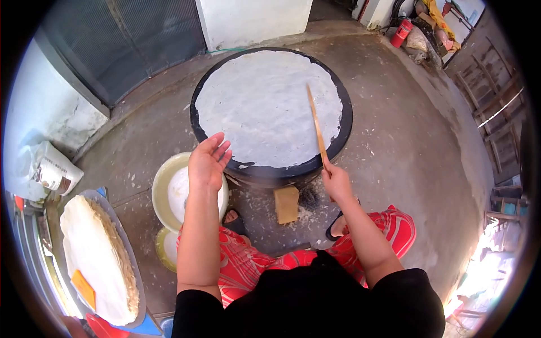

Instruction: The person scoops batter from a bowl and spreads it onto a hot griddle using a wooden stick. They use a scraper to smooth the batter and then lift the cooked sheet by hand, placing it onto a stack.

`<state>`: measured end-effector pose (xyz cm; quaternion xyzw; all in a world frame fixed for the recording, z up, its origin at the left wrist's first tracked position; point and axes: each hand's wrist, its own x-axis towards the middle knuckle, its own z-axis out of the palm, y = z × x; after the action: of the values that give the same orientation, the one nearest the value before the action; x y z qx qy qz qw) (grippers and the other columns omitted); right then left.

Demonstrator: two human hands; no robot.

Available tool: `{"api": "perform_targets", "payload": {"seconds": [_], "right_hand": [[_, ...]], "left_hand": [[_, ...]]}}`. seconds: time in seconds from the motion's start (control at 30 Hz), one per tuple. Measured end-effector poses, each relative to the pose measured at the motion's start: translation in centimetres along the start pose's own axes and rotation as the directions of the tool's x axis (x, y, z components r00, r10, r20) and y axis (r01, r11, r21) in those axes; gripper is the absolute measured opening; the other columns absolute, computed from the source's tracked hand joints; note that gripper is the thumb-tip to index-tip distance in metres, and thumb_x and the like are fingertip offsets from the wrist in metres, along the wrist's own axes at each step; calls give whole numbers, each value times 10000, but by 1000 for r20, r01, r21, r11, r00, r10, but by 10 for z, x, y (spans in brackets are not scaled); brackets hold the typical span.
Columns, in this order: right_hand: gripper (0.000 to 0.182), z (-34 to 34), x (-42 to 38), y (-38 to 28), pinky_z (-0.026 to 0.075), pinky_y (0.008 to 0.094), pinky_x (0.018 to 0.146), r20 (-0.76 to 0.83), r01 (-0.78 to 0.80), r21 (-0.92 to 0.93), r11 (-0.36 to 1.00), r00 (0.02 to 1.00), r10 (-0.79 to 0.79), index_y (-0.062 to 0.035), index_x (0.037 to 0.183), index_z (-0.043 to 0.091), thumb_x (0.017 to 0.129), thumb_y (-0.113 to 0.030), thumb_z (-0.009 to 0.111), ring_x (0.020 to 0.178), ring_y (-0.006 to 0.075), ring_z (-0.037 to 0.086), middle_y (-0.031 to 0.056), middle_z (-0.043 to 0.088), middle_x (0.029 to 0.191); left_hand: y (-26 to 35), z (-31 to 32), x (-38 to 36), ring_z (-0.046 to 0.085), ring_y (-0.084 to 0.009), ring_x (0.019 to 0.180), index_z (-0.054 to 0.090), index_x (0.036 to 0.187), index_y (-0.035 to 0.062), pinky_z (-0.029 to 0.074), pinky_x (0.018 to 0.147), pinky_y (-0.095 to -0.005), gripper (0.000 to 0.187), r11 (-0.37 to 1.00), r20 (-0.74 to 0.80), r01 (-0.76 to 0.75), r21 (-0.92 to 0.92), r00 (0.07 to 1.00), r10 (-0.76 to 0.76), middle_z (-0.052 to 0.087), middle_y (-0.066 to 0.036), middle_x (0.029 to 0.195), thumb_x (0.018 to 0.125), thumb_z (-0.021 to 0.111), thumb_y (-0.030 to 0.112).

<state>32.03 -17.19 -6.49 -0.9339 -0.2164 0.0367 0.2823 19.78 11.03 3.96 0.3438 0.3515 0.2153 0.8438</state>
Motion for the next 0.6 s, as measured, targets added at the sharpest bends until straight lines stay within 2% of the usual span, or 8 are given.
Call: {"api": "perform_targets", "payload": {"seconds": [0.07,0.1,0.2,0.33,0.43,0.47,0.53,0.6], "right_hand": [[397,-11,-10,4,398,284,475,198,-322,517,793,946,256,-168,1237,448,842,-133,456,523,184,494,73,536,681],[405,-18,-16,4,369,251,441,486,-575,776,259,807,335,-179,1263,422,862,-130,435,486,135,449,21,509,666],[373,-28,-29,14,387,226,487,364,-488,859,157,796,483,-141,1241,448,873,-93,408,501,87,419,-7,480,658],[394,15,-64,41,410,247,524,-53,-155,305,940,982,179,-132,1251,433,868,-52,392,588,95,483,28,523,694],[390,24,-91,19,419,252,520,-14,391,293,872,914,-405,-122,1249,431,870,-39,389,564,94,501,35,540,710],[390,20,-92,7,419,252,520,-7,400,298,867,909,-417,-122,1249,431,870,-39,389,564,94,501,35,540,710],[376,6,-91,-23,412,230,462,489,-311,565,764,872,-6,-121,1257,414,888,-66,372,514,82,499,33,543,711],[373,4,-70,-36,403,215,432,494,-359,599,716,869,22,-121,1264,401,896,-82,359,487,74,488,35,545,715]], "left_hand": [[1,-1,0,515,-216,914,502,1027,-20,439,771,-335,235,1000,11,-9,2,1000,9,524,-98,1031,836,454,109],[0,-2,0,515,-215,914,504,1025,-20,439,771,-336,235,1000,18,-15,5,1000,15,524,-97,1029,835,454,109],[1,-1,-2,522,-212,905,505,1033,-31,436,768,-322,270,1000,17,-28,12,999,28,535,-97,978,820,483,134],[-1,-4,-1,523,-211,903,506,1035,-28,436,769,-321,270,1000,32,-26,8,999,26,538,-99,981,818,489,131],[-3,-3,-5,524,-211,901,507,1035,-26,441,765,-321,268,1000,-5,-14,-21,1000,14,542,-100,981,815,497,125],[-4,-3,-6,526,-212,900,507,1031,-24,444,763,-325,263,1000,2,-12,-25,1000,12,544,-101,984,814,499,123],[-9,-3,-7,530,-214,900,511,1017,-18,451,759,-330,245,999,14,-15,-41,1000,15,548,-99,984,811,507,114],[-13,-1,-11,530,-206,903,512,1013,-13,451,757,-324,233,999,25,-13,-33,1000,14,550,-98,996,814,498,108]]}}
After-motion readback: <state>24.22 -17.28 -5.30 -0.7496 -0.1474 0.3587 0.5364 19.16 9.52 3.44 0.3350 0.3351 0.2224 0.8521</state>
